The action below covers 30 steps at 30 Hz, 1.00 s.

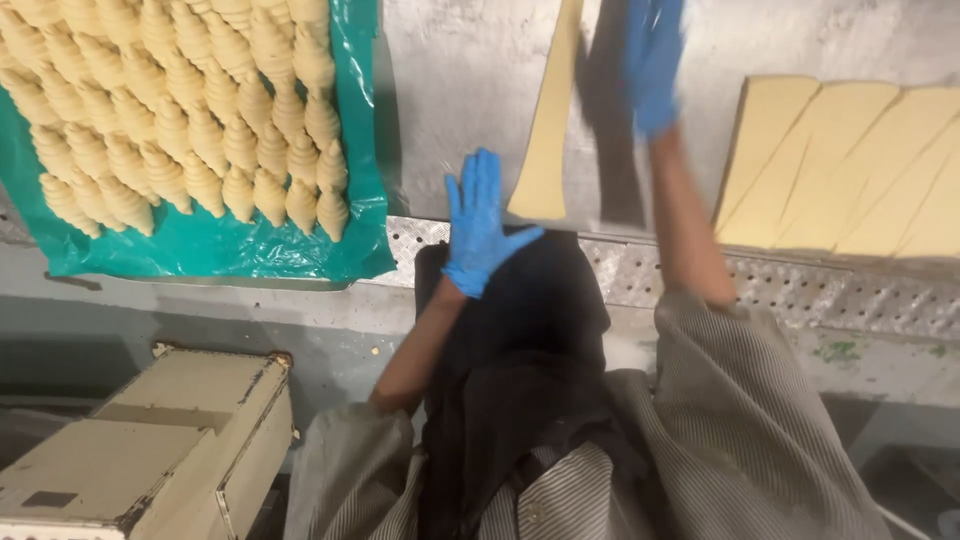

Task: Rolling triangular pieces of dough into croissants and placing them on a tray.

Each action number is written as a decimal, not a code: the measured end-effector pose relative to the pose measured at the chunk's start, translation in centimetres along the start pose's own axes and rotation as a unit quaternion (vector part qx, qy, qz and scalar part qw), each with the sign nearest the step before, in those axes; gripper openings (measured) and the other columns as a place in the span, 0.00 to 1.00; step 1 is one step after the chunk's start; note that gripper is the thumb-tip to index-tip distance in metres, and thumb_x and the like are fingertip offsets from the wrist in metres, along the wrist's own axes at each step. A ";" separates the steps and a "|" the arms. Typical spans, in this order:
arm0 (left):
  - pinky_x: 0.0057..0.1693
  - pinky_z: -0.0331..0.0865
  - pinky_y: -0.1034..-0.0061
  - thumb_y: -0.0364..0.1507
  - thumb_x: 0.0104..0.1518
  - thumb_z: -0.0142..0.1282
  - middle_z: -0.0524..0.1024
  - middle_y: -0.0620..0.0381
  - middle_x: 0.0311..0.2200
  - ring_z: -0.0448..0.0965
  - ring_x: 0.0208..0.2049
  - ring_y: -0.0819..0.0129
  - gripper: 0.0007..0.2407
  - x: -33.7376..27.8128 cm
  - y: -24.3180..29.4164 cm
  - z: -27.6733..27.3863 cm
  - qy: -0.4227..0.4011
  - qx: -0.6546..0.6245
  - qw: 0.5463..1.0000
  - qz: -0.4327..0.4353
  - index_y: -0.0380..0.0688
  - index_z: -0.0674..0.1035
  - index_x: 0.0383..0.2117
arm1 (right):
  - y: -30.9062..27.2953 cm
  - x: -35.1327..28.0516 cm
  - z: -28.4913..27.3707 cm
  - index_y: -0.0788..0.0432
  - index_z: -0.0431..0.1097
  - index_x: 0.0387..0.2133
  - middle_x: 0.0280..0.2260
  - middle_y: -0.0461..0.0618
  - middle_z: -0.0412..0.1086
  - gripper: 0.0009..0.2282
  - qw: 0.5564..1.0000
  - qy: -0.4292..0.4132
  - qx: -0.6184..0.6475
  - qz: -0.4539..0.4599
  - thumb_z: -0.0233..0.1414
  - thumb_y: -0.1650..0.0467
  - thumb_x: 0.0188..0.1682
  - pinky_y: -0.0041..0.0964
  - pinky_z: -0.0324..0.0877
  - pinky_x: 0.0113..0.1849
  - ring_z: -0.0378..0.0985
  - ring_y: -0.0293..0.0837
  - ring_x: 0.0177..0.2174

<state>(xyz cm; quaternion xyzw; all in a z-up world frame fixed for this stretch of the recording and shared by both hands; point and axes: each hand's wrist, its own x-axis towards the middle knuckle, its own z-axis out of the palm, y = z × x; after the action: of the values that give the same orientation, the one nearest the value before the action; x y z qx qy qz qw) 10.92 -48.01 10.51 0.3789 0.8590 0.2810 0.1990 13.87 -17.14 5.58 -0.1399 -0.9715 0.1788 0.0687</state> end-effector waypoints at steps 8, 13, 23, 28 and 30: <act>0.72 0.31 0.34 0.63 0.42 0.59 0.43 0.43 0.75 0.40 0.76 0.51 0.57 -2.9 -2.1 3.6 -0.107 0.226 0.966 0.061 0.35 0.50 0.73 | -14.7 -18.1 2.5 0.69 0.37 0.71 0.71 0.69 0.37 0.45 0.989 -0.085 0.034 0.116 0.57 0.55 0.52 0.69 0.28 0.66 0.36 0.65 0.71; 0.72 0.33 0.34 0.61 0.44 0.59 0.44 0.44 0.75 0.41 0.75 0.51 0.55 -3.6 -1.7 3.0 -0.066 0.255 0.961 0.081 0.36 0.50 0.73 | -14.4 -18.5 1.3 0.69 0.37 0.72 0.72 0.69 0.38 0.44 0.989 -0.098 0.014 0.106 0.56 0.56 0.53 0.69 0.30 0.66 0.37 0.65 0.71; 0.74 0.38 0.43 0.55 0.49 0.61 0.47 0.45 0.75 0.43 0.76 0.52 0.49 -7.2 -3.8 5.8 -0.085 0.245 0.947 0.190 0.35 0.54 0.73 | -15.1 -22.6 3.7 0.68 0.44 0.71 0.71 0.65 0.44 0.40 0.993 -0.110 -0.028 0.015 0.54 0.56 0.54 0.67 0.36 0.66 0.42 0.60 0.70; 0.74 0.37 0.43 0.49 0.44 0.66 0.47 0.49 0.75 0.44 0.75 0.56 0.49 -6.5 -3.3 7.1 -0.084 0.303 0.931 0.183 0.42 0.55 0.74 | -15.9 -21.8 5.3 0.70 0.47 0.70 0.71 0.65 0.45 0.39 0.989 -0.131 -0.069 0.000 0.53 0.55 0.54 0.69 0.36 0.65 0.42 0.60 0.70; 0.73 0.37 0.42 0.47 0.44 0.67 0.46 0.50 0.75 0.44 0.75 0.56 0.48 -6.7 -3.3 7.6 -0.073 0.327 0.924 0.183 0.43 0.55 0.74 | -16.2 -21.9 5.7 0.70 0.46 0.70 0.71 0.65 0.44 0.39 0.989 -0.130 -0.066 0.008 0.53 0.55 0.54 0.71 0.35 0.65 0.42 0.60 0.70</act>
<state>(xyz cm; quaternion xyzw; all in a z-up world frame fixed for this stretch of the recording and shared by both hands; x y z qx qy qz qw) 17.64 -52.43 3.50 0.5929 0.8021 -0.0127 0.0708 29.72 -40.01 4.44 -0.1274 -0.9807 0.1314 -0.0686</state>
